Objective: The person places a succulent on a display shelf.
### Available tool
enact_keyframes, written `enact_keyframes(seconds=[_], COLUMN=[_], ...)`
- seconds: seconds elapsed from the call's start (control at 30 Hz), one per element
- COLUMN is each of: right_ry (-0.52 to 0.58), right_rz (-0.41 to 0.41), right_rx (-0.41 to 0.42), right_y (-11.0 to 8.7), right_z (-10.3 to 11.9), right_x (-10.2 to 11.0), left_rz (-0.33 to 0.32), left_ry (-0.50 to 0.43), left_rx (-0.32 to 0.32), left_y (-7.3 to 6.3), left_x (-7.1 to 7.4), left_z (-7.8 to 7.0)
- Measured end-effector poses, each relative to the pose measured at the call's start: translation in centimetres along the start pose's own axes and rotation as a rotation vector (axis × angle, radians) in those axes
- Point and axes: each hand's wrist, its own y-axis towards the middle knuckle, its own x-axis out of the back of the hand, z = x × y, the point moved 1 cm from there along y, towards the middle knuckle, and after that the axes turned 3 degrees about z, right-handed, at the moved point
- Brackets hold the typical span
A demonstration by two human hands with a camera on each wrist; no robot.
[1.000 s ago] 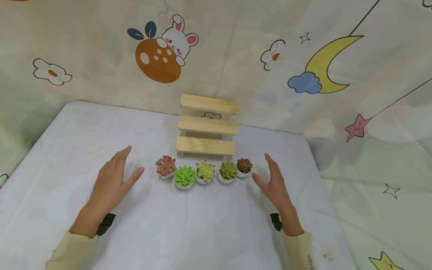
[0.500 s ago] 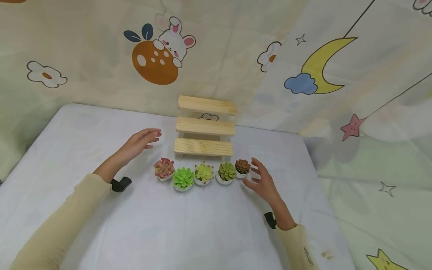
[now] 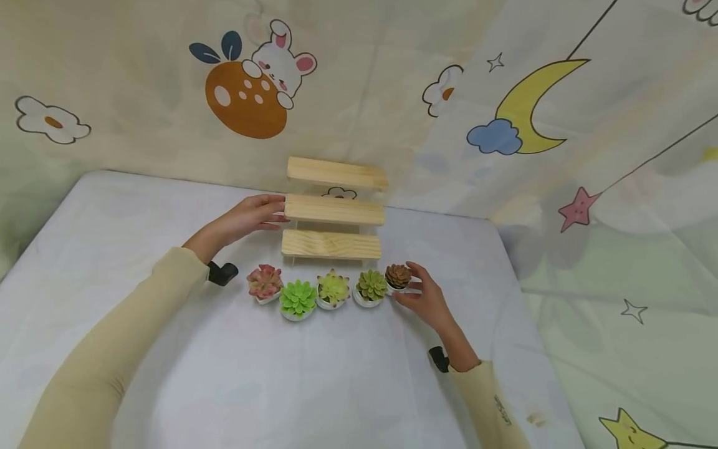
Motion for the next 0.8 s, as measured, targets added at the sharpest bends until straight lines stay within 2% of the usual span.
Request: enact_keyframes(seconds=[0.13, 0.3, 0.6, 0.8], right_ry=[-0.029, -0.052, -0.123, -0.087], right_rz=[0.002, 0.020, -0.028, -0.070], right_rx=[0.020, 0.025, 0.018, -0.009], right_y=[0.2, 0.5, 1.0, 0.9], right_z=[0.1, 0.0, 0.1, -0.2], right_x=[0.2, 0.2, 0.0, 0.2], left_rz=[-0.001, -0.028, -0.043, -0.024], left_ry=[0.004, 0.027, 0.043, 0.095], left_rx=[-0.010, 0.001, 0.014, 0.005], left_y=[1.1, 1.8, 1.6, 1.4], left_x=[-0.4, -0.6, -0.4, -0.6], left_z=[-0.2, -0.4, -0.3, -0.3])
